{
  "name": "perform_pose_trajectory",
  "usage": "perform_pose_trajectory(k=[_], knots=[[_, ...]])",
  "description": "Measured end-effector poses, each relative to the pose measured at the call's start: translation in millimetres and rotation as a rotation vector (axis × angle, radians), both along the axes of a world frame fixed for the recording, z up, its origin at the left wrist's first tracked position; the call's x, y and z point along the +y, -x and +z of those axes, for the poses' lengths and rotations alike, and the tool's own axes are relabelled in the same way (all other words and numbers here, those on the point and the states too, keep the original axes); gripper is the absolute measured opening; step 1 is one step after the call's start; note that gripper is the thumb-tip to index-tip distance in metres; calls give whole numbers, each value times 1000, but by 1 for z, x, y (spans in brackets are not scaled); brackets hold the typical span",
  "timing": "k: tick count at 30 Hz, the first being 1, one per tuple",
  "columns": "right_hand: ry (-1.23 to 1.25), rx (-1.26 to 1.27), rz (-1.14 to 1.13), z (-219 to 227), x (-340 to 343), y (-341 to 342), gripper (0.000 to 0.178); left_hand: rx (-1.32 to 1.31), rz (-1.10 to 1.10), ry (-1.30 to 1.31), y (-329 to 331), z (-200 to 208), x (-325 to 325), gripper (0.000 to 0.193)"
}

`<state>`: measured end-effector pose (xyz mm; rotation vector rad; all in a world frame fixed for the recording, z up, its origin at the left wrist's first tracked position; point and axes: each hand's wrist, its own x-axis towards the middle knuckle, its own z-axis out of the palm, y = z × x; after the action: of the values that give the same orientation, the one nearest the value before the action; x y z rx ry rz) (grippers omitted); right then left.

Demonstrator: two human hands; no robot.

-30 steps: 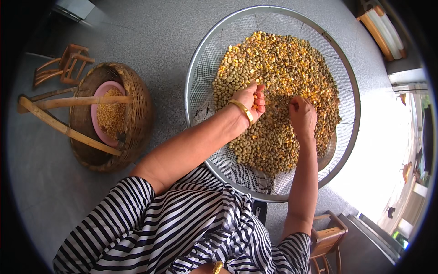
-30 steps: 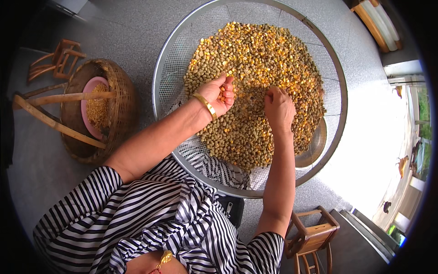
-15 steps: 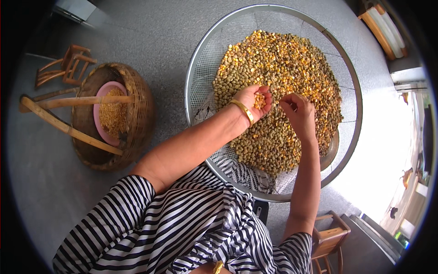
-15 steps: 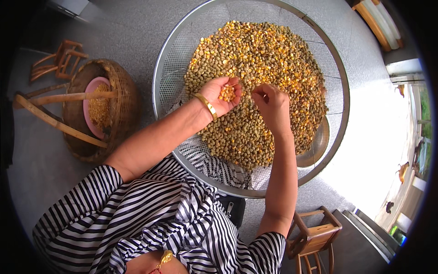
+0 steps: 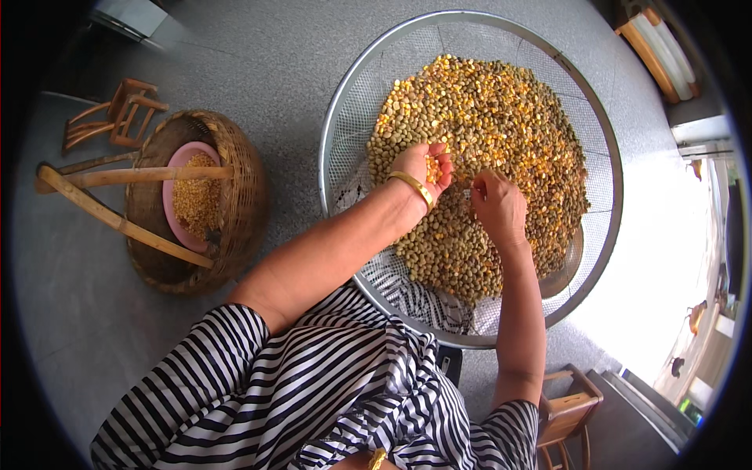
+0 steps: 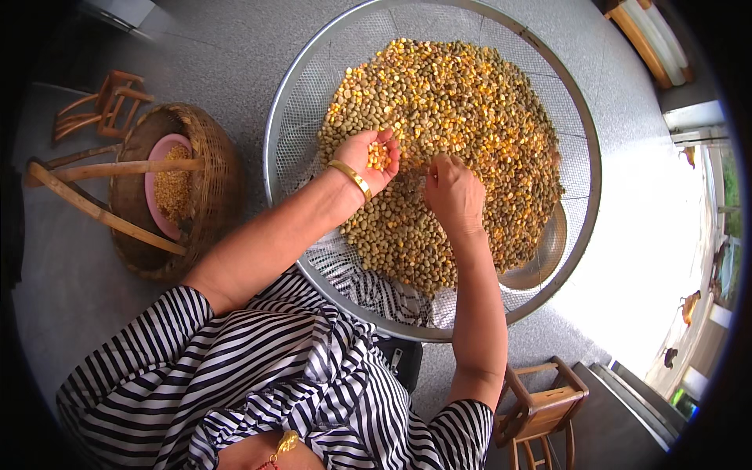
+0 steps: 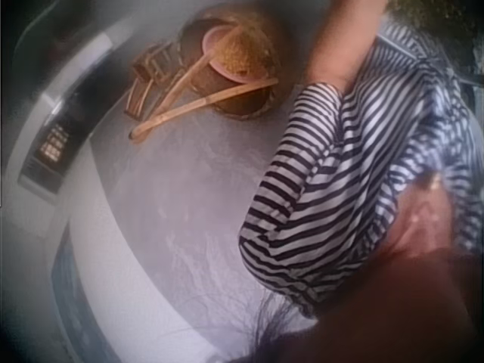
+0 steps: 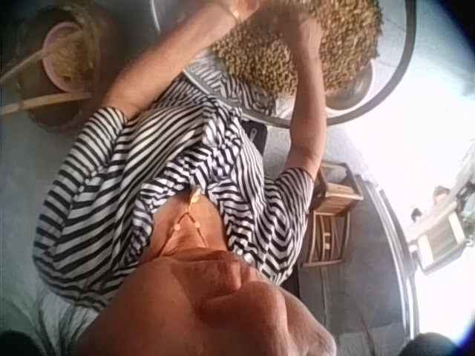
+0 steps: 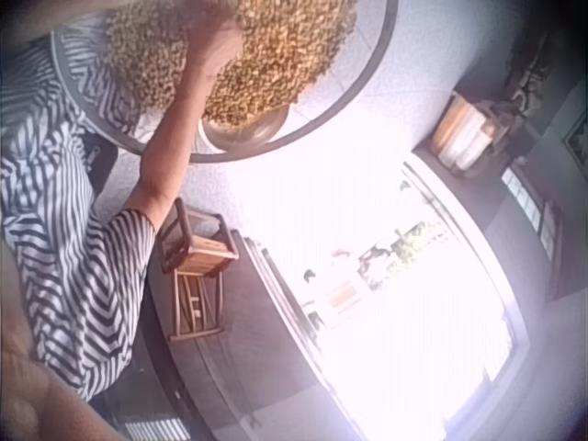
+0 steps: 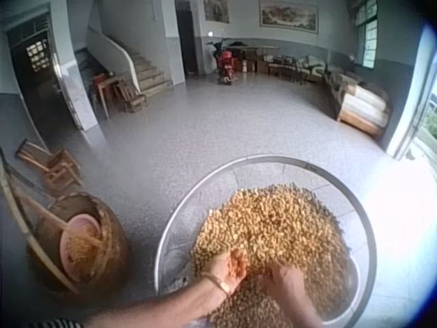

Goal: Sorting and cleaning various seeds or grains using a large sieve and metal bowls.

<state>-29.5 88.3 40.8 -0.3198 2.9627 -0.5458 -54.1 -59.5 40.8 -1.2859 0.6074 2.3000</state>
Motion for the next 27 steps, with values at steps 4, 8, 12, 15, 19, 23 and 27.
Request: perform_pose_trajectory(k=[4, 8, 12, 15, 19, 23, 27], knots=[[339, 21, -64, 21, -3, 9, 8, 58, -59, -30, -5, -5, 3, 17], [796, -279, -142, 25, -10, 7, 19, 39, -60, -105, -6, -4, 5, 17], [714, -266, -269, 15, -6, 8, 22, 52, 125, -74, 1, -4, -3, 18], [993, -703, -58, 1, -12, 2, 37, 69, 128, -108, 3, -5, -4, 19], [1223, -673, -187, -4, -3, 10, 39, 29, 82, -60, 1, -2, -2, 19], [1293, -377, -486, 2, 28, 22, 35, 0, 83, -51, 2, 1, -1, 18], [1198, -185, -576, -3, 55, 25, 29, 6, 26, -80, 0, -3, 0, 17]])
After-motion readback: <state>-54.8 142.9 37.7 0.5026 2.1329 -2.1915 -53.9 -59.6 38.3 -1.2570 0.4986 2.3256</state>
